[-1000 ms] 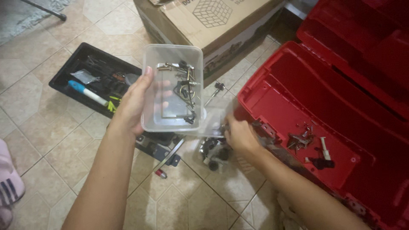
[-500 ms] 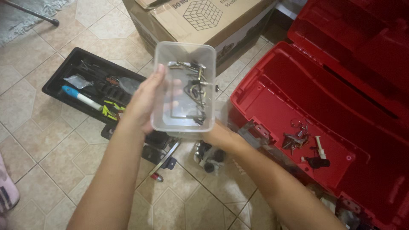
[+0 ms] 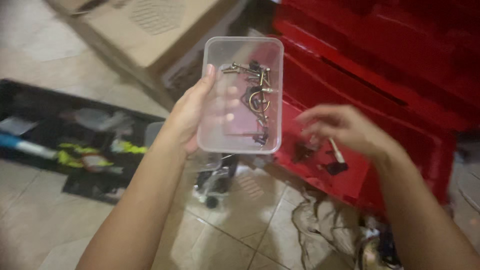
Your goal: The person opens a red toolbox and removes a black tray, a cloth, and several plastic containers holding small hardware items. They place these items on the floor, then wipe the inside of the red toolbox with a cloth. The person does not return the items to the toolbox within the clip.
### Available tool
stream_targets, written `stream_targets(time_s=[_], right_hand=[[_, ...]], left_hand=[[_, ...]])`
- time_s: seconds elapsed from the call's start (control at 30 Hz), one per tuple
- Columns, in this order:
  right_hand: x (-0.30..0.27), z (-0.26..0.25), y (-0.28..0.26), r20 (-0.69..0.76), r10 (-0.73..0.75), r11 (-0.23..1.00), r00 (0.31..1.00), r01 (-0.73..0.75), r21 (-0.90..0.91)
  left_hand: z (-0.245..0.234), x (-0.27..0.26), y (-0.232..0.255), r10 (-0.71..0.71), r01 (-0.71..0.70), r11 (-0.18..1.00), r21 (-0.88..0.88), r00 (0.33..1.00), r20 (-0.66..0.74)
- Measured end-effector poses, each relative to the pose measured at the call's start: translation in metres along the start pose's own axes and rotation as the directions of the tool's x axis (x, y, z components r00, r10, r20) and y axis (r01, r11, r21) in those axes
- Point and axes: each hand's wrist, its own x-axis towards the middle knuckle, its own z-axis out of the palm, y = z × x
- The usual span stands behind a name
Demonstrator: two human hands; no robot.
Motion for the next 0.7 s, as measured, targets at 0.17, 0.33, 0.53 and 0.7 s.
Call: stream_targets(time_s=[0.17,0.33,0.53,0.7], right_hand=[[0.029,-0.04,0.109,-0.368,0.022,0.979,0.93,-0.094,-0.18],[0.065,-0.026,0.179,-0.322,-0.047,0.862,0.945,-0.125,-0.492],[0.097,0.001,0.188,-0.258,-0.001,0.715,0.966,-0.18,-0.675],[0.104,0.011,0.201,-0.287,-0.149,0.707,0.946,-0.101,-0.7]], left_hand=[[0.042,0.067,-0.043,-0.047,0.045,0.998,0.045,0.998,0.047],[0.063,0.114,-0.092,-0.1,0.098,0.988,0.12,0.995,0.012],[0.063,0.137,-0.119,-0.175,0.187,0.958,0.217,0.982,-0.077],[0.06,0.139,-0.12,-0.178,0.2,0.946,0.256,0.978,-0.105]])
